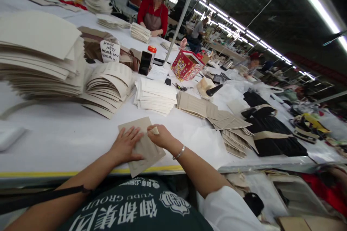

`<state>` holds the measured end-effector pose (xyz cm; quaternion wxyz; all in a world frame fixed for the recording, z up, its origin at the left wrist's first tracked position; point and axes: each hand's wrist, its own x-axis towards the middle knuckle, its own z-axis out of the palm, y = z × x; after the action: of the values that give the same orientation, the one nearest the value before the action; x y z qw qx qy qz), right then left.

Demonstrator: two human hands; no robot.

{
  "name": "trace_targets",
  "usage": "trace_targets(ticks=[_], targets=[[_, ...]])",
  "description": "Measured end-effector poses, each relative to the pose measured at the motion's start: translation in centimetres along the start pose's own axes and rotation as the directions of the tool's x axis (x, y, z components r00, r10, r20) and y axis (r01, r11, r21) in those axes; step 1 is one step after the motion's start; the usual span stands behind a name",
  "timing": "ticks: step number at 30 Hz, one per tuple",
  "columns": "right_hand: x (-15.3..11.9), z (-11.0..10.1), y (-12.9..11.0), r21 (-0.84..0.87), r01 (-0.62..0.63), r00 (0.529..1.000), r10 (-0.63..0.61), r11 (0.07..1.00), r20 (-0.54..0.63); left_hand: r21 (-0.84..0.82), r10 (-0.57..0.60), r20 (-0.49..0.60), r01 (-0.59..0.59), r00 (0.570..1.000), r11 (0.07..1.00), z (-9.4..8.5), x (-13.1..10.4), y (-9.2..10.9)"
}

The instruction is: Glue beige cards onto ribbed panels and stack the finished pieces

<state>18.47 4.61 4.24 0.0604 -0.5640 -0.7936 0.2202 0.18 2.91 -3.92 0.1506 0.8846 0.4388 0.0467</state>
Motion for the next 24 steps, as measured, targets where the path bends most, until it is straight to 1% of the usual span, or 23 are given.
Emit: trace_targets(ticks=[2, 3, 4, 5, 6, 7, 8, 10, 11, 12, 13, 14, 15, 17, 19, 20, 21, 22, 24], targets=[[-3.6, 0.1, 0.8, 0.084, -0.029, 0.995, 0.021, 0.996, 0.098, 0.006, -0.006, -0.004, 0.006, 1.0, 1.0, 0.1, -0.1, 0.0], [-5.3, 0.3, 1.2, 0.144, -0.065, 0.987, 0.042, 0.987, 0.158, 0.01, -0.006, -0.004, 0.006, 1.0, 1.0, 0.2, -0.1, 0.0], [-6.6, 0.5, 1.5, 0.206, -0.101, 0.977, 0.059, 0.973, 0.203, 0.013, -0.003, -0.005, 0.003, 1.0, 1.0, 0.2, -0.2, 0.0], [-7.2, 0.7, 1.6, 0.261, -0.129, 0.972, 0.07, 0.957, 0.224, 0.017, 0.0, -0.006, 0.0, 1.0, 1.0, 0.2, -0.2, 0.0], [-7.2, 1.0, 1.6, 0.3, -0.145, 0.973, 0.081, 0.943, 0.216, 0.019, 0.004, -0.006, -0.004, 1.0, 1.0, 0.3, -0.2, 0.0], [-6.4, 1.2, 1.4, 0.316, -0.145, 0.98, 0.092, 0.938, 0.179, 0.019, 0.004, -0.004, -0.004, 1.0, 1.0, 0.3, -0.1, 0.0], [-5.0, 1.3, 1.0, 0.303, -0.13, 0.988, 0.096, 0.944, 0.125, 0.018, 0.001, -0.001, -0.001, 1.0, 1.0, 0.2, -0.1, 0.0], [-1.3, 1.3, -0.2, 0.206, -0.079, 0.997, 0.079, 0.975, 0.007, 0.016, -0.013, 0.004, 0.013, 1.0, 1.0, 0.2, -0.1, 0.1], [0.4, 1.2, -0.8, 0.14, -0.056, 0.998, 0.062, 0.988, -0.034, 0.019, -0.025, 0.004, 0.024, 1.0, 1.0, 0.2, -0.1, 0.2], [1.6, 1.0, -1.4, 0.078, -0.043, 0.997, 0.048, 0.996, -0.058, 0.024, -0.041, 0.003, 0.041, 0.999, 0.999, 0.1, -0.1, 0.2], [2.2, 0.9, -1.8, 0.026, -0.036, 0.997, 0.038, 0.999, -0.062, 0.03, -0.063, 0.0, 0.063, 0.998, 0.998, 0.1, -0.2, 0.3], [2.1, 0.7, -2.1, -0.01, -0.039, 0.998, 0.038, 0.999, -0.051, 0.036, -0.086, -0.003, 0.087, 0.996, 0.996, 0.1, -0.2, 0.4], [1.2, 0.6, -2.1, -0.025, -0.044, 0.999, 0.043, 0.999, -0.03, 0.039, -0.109, -0.002, 0.109, 0.994, 0.993, 0.2, -0.3, 0.4], [-1.9, 0.6, -1.8, 0.004, -0.05, 0.998, 0.05, 0.999, 0.027, 0.039, -0.141, 0.005, 0.141, 0.99, 0.989, 0.2, -0.4, 0.5], [-5.0, 0.8, -1.3, 0.077, -0.075, 0.995, 0.07, 0.994, 0.071, 0.034, -0.141, 0.008, 0.141, 0.99, 0.989, 0.3, -0.5, 0.3], [-5.9, 1.0, -1.1, 0.111, -0.093, 0.993, 0.085, 0.989, 0.079, 0.031, -0.131, 0.012, 0.131, 0.991, 0.991, 0.3, -0.4, 0.2], [-6.1, 1.2, -1.0, 0.137, -0.103, 0.993, 0.094, 0.985, 0.073, 0.027, -0.115, 0.019, 0.114, 0.993, 0.993, 0.3, -0.4, 0.0], [-5.5, 1.4, -1.0, 0.151, -0.1, 0.994, 0.093, 0.983, 0.051, 0.021, -0.093, 0.032, 0.093, 0.995, 0.995, 0.2, -0.3, -0.2], [-2.9, 1.7, -1.2, 0.139, -0.059, 0.998, 0.063, 0.988, -0.026, 0.009, -0.052, 0.063, 0.052, 0.997, 0.999, 0.0, -0.1, -0.6]])
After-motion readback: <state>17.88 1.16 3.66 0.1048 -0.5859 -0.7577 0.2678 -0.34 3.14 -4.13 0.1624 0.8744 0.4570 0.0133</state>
